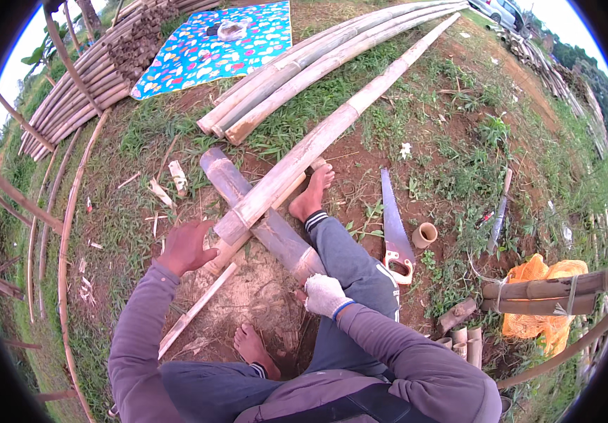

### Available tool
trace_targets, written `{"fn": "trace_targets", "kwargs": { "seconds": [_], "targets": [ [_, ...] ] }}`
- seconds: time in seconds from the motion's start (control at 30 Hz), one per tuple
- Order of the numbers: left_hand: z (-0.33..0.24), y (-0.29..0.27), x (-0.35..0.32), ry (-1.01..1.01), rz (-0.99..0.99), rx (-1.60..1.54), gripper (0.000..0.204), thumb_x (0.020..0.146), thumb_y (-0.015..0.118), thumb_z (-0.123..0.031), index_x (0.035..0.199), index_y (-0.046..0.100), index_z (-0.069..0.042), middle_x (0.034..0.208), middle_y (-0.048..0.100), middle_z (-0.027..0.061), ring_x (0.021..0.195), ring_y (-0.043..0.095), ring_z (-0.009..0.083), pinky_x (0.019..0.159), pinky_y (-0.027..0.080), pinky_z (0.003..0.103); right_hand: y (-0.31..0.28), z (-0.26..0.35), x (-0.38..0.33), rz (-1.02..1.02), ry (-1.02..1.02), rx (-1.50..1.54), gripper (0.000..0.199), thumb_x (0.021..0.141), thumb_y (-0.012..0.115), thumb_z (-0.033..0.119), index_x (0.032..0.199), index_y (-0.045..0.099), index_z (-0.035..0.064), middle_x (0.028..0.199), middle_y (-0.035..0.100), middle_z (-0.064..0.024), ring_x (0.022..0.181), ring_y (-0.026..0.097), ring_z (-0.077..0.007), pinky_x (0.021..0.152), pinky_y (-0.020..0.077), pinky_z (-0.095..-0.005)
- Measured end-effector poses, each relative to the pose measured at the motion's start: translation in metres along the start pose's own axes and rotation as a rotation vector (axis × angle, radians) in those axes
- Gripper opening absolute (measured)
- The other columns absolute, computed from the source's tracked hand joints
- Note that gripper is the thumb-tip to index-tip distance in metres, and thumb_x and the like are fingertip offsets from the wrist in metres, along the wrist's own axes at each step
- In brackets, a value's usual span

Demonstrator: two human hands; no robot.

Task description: The person sits on the ground and uses a hand saw to cut long bamboo poles into shorter sections. They repeatedly position a pole on a support log, saw through it, and then move the cut piece to a growing pile.

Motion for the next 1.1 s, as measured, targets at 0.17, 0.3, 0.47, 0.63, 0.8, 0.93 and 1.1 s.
{"fn": "trace_targets", "kwargs": {
  "seconds": [0.17, 0.3, 0.47, 0.63, 0.8, 0.93, 1.1],
  "targets": [
    [-0.069, 0.063, 0.158, -0.119, -0.065, -0.098, 0.109, 0.070, 0.092, -0.056, 0.156, 0.044, -0.009, 0.141, 0.065, 0.0190, 0.130, 0.063, 0.0408, 0.113, 0.045, 0.056, -0.030, 0.005, -0.011, 0.049, 0.024, 0.035, 0.016, 0.074, 0.075, 0.023, 0.079, 0.078, 0.0083, 0.090, 0.076, -0.0199, 0.090, 0.076, -0.0389, 0.081, 0.0620, -0.0506],
    [-0.088, 0.098, 0.223, -0.256, 0.022, -0.182, 0.112, 0.069, 0.093, -0.056, 0.155, 0.041, -0.008, 0.140, 0.066, 0.0217, 0.128, 0.065, 0.0403, 0.111, 0.045, 0.055, -0.038, 0.005, -0.008, 0.059, 0.040, 0.067, 0.017, 0.070, 0.079, 0.024, 0.078, 0.079, 0.0091, 0.088, 0.075, -0.0182, 0.089, 0.076, -0.0382, 0.079, 0.0621, -0.0501],
    [-0.083, 0.098, 0.228, -0.203, 0.027, -0.147, 0.095, 0.071, 0.092, -0.048, 0.144, 0.047, -0.008, 0.127, 0.071, 0.0221, 0.118, 0.070, 0.0402, 0.106, 0.047, 0.054, -0.025, -0.011, -0.005, 0.094, 0.002, 0.014, 0.016, 0.069, 0.079, 0.023, 0.077, 0.079, 0.0092, 0.088, 0.075, -0.0187, 0.090, 0.075, -0.0392, 0.080, 0.0619, -0.0501],
    [-0.056, 0.061, 0.129, -0.173, 0.085, -0.108, 0.097, 0.070, 0.092, -0.048, 0.144, 0.047, -0.005, 0.124, 0.071, 0.0249, 0.115, 0.071, 0.0412, 0.101, 0.050, 0.055, -0.024, -0.016, -0.010, 0.031, -0.012, 0.125, 0.017, 0.070, 0.077, 0.022, 0.080, 0.078, 0.0073, 0.087, 0.074, -0.0206, 0.091, 0.074, -0.0408, 0.084, 0.0615, -0.0494],
    [0.031, 0.036, -0.057, -0.238, 0.051, -0.122, 0.104, 0.063, 0.093, -0.040, 0.148, 0.045, -0.005, 0.123, 0.070, 0.0220, 0.112, 0.070, 0.0402, 0.105, 0.047, 0.054, -0.014, -0.023, 0.000, -0.025, 0.041, 0.216, 0.021, 0.087, 0.075, 0.024, 0.078, 0.076, 0.0043, 0.088, 0.074, -0.0234, 0.085, 0.071, -0.0463, 0.078, 0.0577, -0.0509],
    [0.076, 0.024, -0.239, -0.521, -0.013, 0.064, 0.095, 0.060, 0.090, -0.025, 0.144, 0.049, -0.008, 0.122, 0.066, 0.0175, 0.120, 0.065, 0.0373, 0.116, 0.038, 0.053, -0.051, 0.000, 0.038, -0.246, 0.250, 0.836, 0.018, 0.099, 0.071, 0.017, 0.107, 0.076, 0.0016, 0.088, 0.077, -0.0120, 0.086, 0.073, -0.0211, 0.079, 0.0572, -0.0363],
    [0.104, 0.020, -0.445, -0.747, 0.054, 0.211, 0.091, 0.061, 0.088, -0.016, 0.143, 0.049, -0.009, 0.124, 0.066, 0.0121, 0.123, 0.063, 0.0345, 0.123, 0.029, 0.058, -0.067, 0.039, 0.136, -0.314, 0.234, 1.607, 0.033, 0.098, 0.074, 0.026, 0.125, 0.070, 0.0080, 0.112, 0.077, -0.0133, 0.094, 0.074, -0.0276, 0.082, 0.0583, -0.0391]
  ]
}}
Point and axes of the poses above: each hand's wrist, its own x-axis towards the middle knuckle, its own y-axis out of the palm, z = x × y, the point moved 3 cm from there along x, towards the middle knuckle
